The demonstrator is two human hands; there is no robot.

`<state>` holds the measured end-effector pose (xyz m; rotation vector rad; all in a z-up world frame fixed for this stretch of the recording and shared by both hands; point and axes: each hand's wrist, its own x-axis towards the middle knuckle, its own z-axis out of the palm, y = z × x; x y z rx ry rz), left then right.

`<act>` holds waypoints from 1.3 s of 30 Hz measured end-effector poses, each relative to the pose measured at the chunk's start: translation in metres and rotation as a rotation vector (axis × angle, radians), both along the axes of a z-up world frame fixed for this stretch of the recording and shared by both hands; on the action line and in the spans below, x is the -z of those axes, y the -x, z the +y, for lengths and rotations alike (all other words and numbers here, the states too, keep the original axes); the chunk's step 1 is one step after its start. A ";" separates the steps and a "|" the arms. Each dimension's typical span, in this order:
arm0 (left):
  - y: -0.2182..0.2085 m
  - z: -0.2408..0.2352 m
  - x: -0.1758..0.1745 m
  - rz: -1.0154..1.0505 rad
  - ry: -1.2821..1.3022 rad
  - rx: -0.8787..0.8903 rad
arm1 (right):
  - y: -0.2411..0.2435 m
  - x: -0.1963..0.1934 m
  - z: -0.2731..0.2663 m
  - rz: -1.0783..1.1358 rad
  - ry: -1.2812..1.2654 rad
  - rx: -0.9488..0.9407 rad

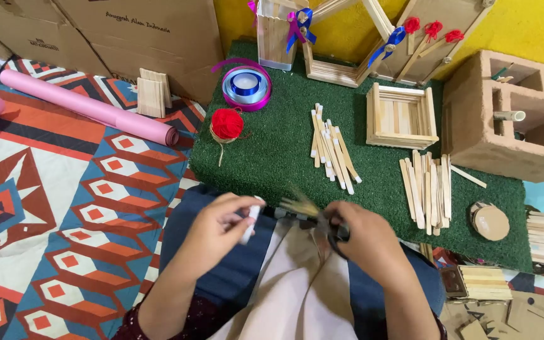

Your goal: Cutting popsicle sticks and small strips of material using scissors for a craft project.

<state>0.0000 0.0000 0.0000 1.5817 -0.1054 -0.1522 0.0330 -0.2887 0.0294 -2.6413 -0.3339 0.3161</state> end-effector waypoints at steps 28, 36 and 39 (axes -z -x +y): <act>-0.001 -0.056 0.032 0.150 0.131 0.031 | -0.001 0.019 0.069 -0.232 -0.728 0.194; 0.011 -0.080 0.034 0.122 0.170 0.098 | 0.006 0.012 0.054 -0.281 -0.702 0.282; 0.012 -0.085 0.029 0.140 0.157 0.132 | 0.008 0.013 0.049 -0.247 -0.733 0.335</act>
